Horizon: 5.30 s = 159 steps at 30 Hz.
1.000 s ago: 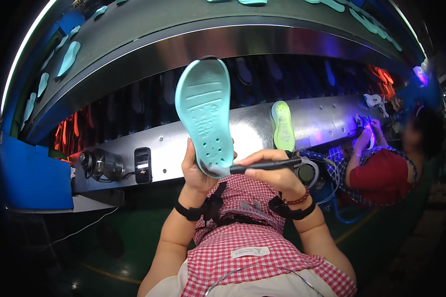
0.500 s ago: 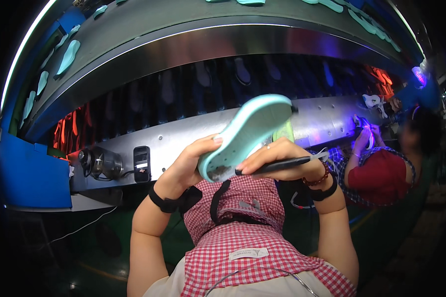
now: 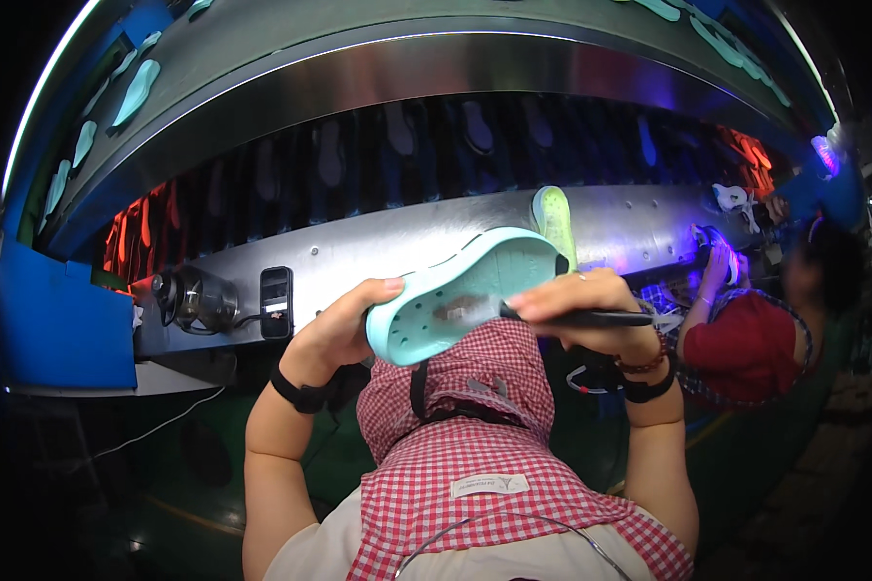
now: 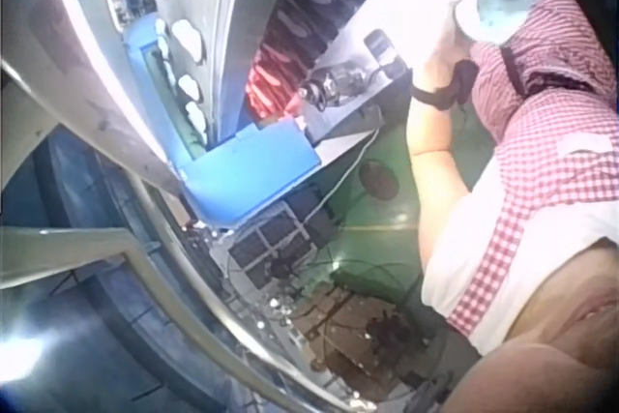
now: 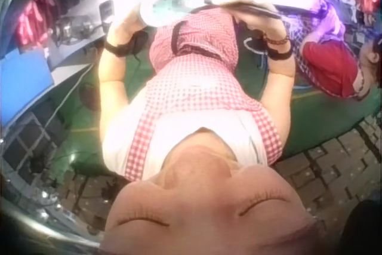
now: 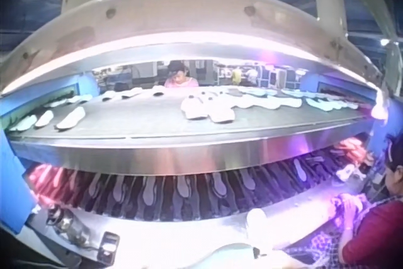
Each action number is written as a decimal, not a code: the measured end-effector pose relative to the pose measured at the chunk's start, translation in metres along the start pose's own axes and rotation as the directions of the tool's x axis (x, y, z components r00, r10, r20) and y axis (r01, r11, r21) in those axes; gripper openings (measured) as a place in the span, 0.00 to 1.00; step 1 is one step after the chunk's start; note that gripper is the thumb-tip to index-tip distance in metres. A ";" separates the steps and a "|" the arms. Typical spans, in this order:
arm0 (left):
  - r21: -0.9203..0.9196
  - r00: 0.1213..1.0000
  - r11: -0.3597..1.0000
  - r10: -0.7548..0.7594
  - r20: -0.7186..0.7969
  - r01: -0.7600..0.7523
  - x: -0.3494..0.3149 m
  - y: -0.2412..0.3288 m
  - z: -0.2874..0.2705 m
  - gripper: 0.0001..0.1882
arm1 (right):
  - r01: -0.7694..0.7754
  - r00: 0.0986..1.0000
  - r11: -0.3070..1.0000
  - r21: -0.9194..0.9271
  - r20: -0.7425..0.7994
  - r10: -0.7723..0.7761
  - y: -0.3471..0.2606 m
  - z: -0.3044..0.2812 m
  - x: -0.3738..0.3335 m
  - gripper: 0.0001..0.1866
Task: Applying primer or adhesive to shoe soles with a brush at an industrial assembly line.
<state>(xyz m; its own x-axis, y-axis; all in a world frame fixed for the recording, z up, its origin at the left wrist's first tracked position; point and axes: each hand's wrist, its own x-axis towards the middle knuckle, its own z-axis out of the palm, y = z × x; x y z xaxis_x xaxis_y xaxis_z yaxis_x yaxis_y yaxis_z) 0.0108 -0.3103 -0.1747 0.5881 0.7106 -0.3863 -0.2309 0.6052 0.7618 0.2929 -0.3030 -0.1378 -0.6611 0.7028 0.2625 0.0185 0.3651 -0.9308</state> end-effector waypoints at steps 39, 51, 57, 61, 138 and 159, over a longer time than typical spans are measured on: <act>-0.482 0.733 0.558 0.583 -0.351 -0.675 0.051 -0.052 -0.003 0.49 | -0.037 0.985 0.998 0.045 -0.165 0.044 0.028 0.049 0.022 0.10; -0.313 0.587 0.496 0.680 -0.439 -0.810 0.037 -0.020 0.002 0.46 | 0.062 0.997 0.998 0.030 -0.037 -0.061 0.036 0.047 0.019 0.11; -0.319 0.612 0.526 0.718 -0.330 -0.789 0.030 0.003 0.013 0.46 | -0.077 0.984 0.850 0.521 -0.098 0.149 0.059 0.038 0.018 0.09; -0.450 0.656 0.488 0.646 -0.391 -0.748 0.030 0.007 0.026 0.41 | -0.029 0.966 0.569 0.822 -0.124 0.229 0.055 0.054 0.027 0.09; -0.569 0.985 0.806 0.162 -0.058 -0.166 0.027 -0.062 -0.021 0.25 | -0.042 0.751 0.906 -0.420 -0.612 -0.249 0.085 0.058 0.025 0.09; -0.258 0.416 0.343 0.547 -0.726 -0.903 -0.008 0.260 -0.157 0.40 | 0.295 0.725 0.603 0.741 -0.585 0.365 0.111 0.020 -0.050 0.10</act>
<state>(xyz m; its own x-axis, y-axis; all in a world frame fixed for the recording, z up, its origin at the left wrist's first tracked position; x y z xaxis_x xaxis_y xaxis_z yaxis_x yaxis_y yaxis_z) -0.1754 -0.1022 -0.0548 -0.4450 0.8873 -0.1215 -0.8104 -0.3412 0.4762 0.3127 -0.3102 -0.2591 -0.0338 0.9994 -0.0008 -0.7397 -0.0255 -0.6725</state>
